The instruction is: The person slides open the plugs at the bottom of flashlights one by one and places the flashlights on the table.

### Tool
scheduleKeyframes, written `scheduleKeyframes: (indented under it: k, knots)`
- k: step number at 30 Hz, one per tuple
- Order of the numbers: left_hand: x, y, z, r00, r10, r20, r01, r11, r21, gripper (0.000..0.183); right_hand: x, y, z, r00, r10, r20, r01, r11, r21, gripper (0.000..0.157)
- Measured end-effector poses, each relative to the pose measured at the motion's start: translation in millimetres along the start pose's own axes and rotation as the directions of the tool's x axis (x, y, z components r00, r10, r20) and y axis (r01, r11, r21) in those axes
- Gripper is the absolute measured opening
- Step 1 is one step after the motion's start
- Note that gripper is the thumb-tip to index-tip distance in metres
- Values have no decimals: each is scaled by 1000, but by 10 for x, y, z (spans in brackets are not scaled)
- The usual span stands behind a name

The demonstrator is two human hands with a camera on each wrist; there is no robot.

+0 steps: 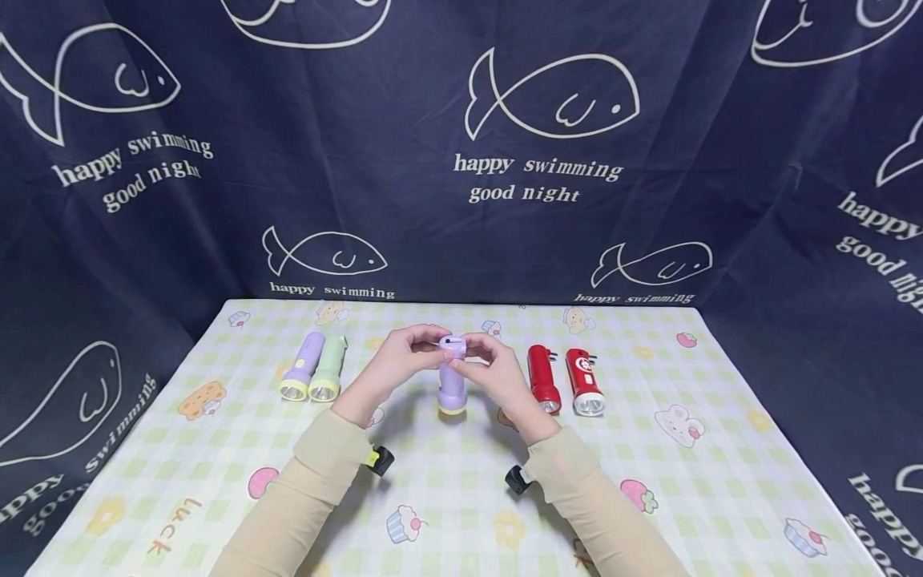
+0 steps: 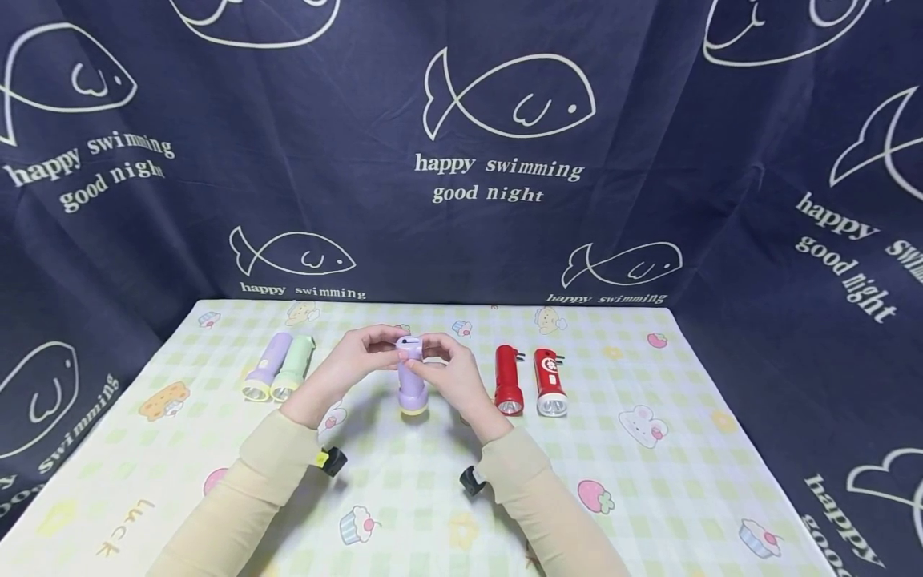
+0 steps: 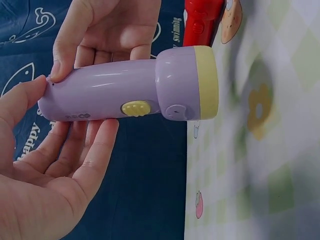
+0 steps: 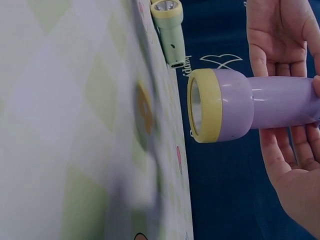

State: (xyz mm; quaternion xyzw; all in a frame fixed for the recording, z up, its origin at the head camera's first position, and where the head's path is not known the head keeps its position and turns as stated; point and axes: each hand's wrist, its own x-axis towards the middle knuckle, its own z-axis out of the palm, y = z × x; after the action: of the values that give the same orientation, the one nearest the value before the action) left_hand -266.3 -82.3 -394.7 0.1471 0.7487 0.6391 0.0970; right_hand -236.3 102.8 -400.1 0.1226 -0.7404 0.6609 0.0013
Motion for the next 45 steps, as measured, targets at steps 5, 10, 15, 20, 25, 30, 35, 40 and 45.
scheduleKeyframes:
  k: [5, 10, 15, 20, 25, 30, 35, 40, 45]
  knots:
    - [4, 14, 9, 1000, -14, 1, 14, 1000, -27, 37, -21, -23, -3, 1000, -10, -12, 10, 1000, 2, 38]
    - [4, 44, 26, 999, -44, -19, 43, 998, -45, 31, -25, -7, -1, 1000, -19, -17, 19, 1000, 5, 37]
    - [-3, 78, 51, 996, -72, -45, 69, 995, -78, 34, -35, 17, 5, 999, -33, -19, 33, 999, 9, 39]
    - [-4, 99, 68, 994, -92, -63, 87, 993, -78, 33, -60, 12, 15, 999, -38, -26, 38, 999, 8, 39]
    - [-8, 119, 87, 993, -96, -73, 90, 993, -78, 30, -85, -16, 24, 998, -53, -33, 54, 998, 19, 40]
    - [-6, 137, 103, 994, -82, -71, 77, 994, -75, 26, -54, 66, 20, 997, -65, -42, 67, 997, 47, 40]
    - [1, 132, 119, 995, -65, -78, 60, 996, -63, 26, 17, 238, 3, 996, -58, -61, 62, 997, 52, 41]
    - [-15, 169, 137, 994, -55, -89, 49, 997, -66, 23, -34, 157, 9, 994, -77, -72, 78, 997, 23, 40]
    - [1, 145, 163, 993, -44, -107, 36, 997, -74, 22, -121, -26, 27, 994, -74, -79, 73, 997, -7, 39]
